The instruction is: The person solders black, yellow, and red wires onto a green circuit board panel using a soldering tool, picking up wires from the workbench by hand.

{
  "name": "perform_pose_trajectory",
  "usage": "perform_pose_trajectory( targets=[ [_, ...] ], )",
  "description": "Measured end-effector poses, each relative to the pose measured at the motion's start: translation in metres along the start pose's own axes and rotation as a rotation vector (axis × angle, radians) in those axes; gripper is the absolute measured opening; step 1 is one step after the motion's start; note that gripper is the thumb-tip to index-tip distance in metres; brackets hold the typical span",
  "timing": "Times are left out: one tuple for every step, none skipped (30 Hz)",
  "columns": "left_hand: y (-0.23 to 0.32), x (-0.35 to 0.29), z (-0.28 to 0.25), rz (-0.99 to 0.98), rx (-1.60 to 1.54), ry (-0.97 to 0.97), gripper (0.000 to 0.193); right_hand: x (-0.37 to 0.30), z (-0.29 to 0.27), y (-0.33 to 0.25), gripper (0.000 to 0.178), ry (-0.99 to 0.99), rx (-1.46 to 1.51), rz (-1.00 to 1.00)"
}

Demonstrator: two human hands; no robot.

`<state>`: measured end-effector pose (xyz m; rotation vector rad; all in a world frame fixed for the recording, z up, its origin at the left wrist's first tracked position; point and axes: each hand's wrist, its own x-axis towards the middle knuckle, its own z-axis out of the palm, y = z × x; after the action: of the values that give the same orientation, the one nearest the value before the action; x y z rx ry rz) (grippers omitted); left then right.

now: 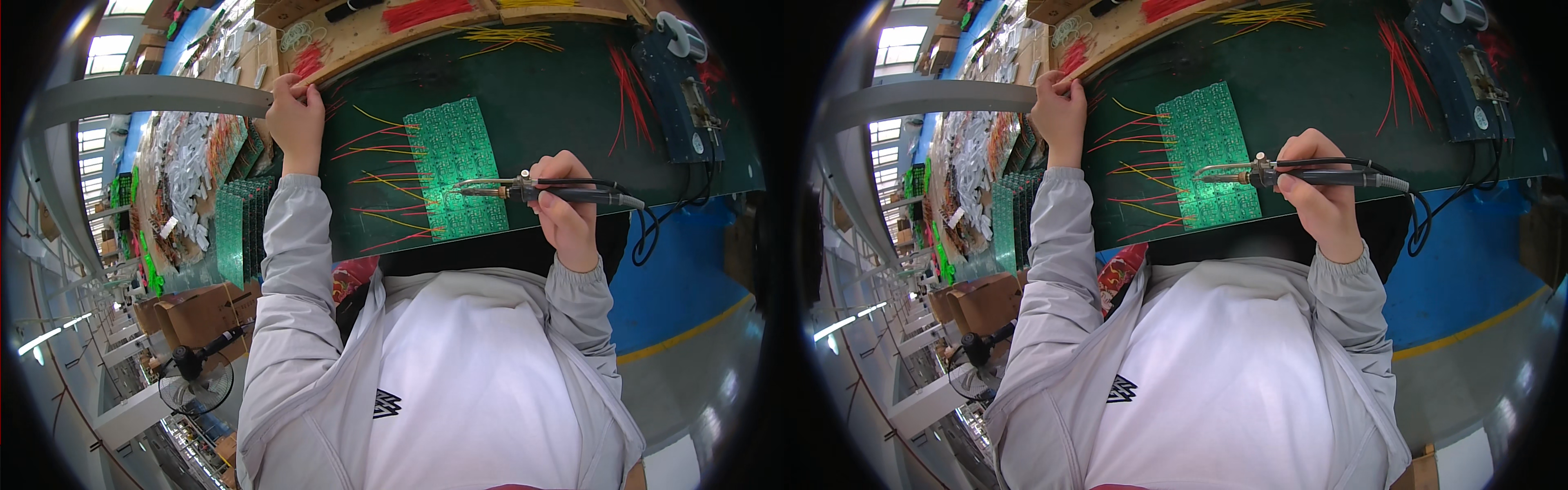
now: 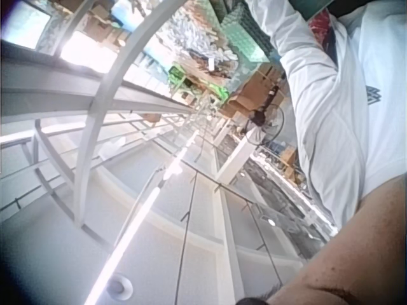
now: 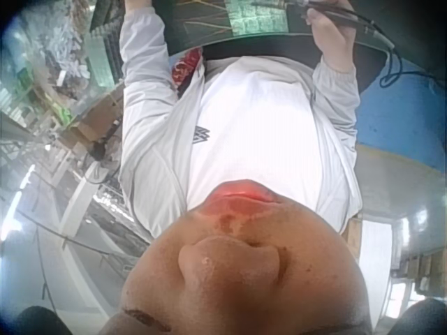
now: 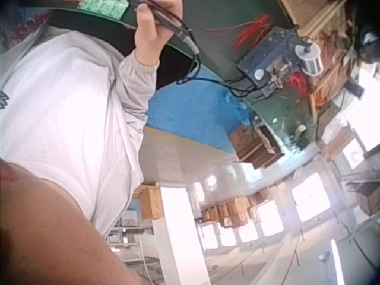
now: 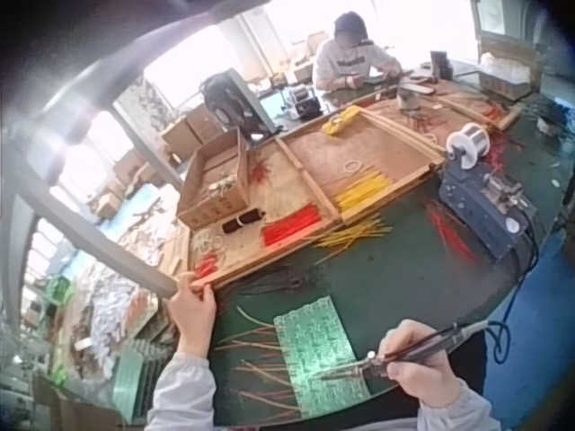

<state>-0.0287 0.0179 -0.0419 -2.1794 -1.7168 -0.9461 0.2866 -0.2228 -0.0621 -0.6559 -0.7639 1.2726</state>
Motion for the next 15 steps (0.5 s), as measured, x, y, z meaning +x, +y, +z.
perform_pose_trajectory(
  targets=[
    [-0.002,0.001,-0.001,-0.017,-0.071,0.020,0.024,0.000,0.000,0.000,0.011,-0.002,0.002,-0.001],
    [-0.006,0.002,-0.005,-0.016,-0.067,0.022,0.024,0.000,0.000,0.000,0.011,-0.005,0.005,0.007],
    [-0.005,0.003,-0.009,-0.036,-0.144,0.059,0.025,0.000,-0.001,0.000,0.011,-0.001,0.003,0.012],
    [-0.005,0.005,-0.014,-0.057,-0.219,0.096,0.026,0.000,-0.002,0.000,0.011,0.002,0.003,0.010],
    [-0.007,0.007,-0.022,0.017,-0.154,0.080,0.025,0.000,-0.002,0.000,0.011,0.004,-0.001,0.012],
    [-0.010,0.009,-0.032,0.021,-0.155,0.080,0.025,-0.001,-0.003,0.000,0.011,0.004,-0.003,0.013],
    [-0.012,0.012,-0.042,0.173,-0.050,-0.017,0.025,-0.001,-0.002,-0.001,0.011,0.005,-0.001,0.011],
    [-0.012,0.013,-0.050,0.325,0.055,-0.115,0.026,-0.001,-0.002,-0.002,0.012,0.009,0.000,0.014],
    [-0.012,0.014,-0.056,0.352,0.072,-0.177,0.026,-0.001,0.000,-0.002,0.012,0.011,0.003,0.018],
    [-0.009,0.014,-0.059,0.353,0.075,-0.177,0.026,-0.001,0.000,-0.003,0.012,0.010,0.006,0.017],
    [-0.005,0.013,-0.061,0.357,0.064,-0.264,0.025,-0.001,0.000,-0.003,0.012,0.006,0.000,0.007],
    [-0.002,0.012,-0.063,0.359,0.058,-0.349,0.025,-0.001,0.000,-0.003,0.012,-0.001,-0.004,-0.003],
    [-0.001,0.011,-0.062,0.359,0.062,-0.347,0.025,-0.001,-0.001,-0.002,0.012,-0.005,0.000,-0.004],
    [0.000,0.011,-0.060,0.325,0.065,-0.396,0.023,-0.001,-0.001,-0.002,0.012,-0.009,0.003,0.002],
    [0.000,0.011,-0.057,0.293,0.066,-0.445,0.021,-0.001,-0.002,-0.002,0.012,-0.011,0.005,0.006]
  ],
)
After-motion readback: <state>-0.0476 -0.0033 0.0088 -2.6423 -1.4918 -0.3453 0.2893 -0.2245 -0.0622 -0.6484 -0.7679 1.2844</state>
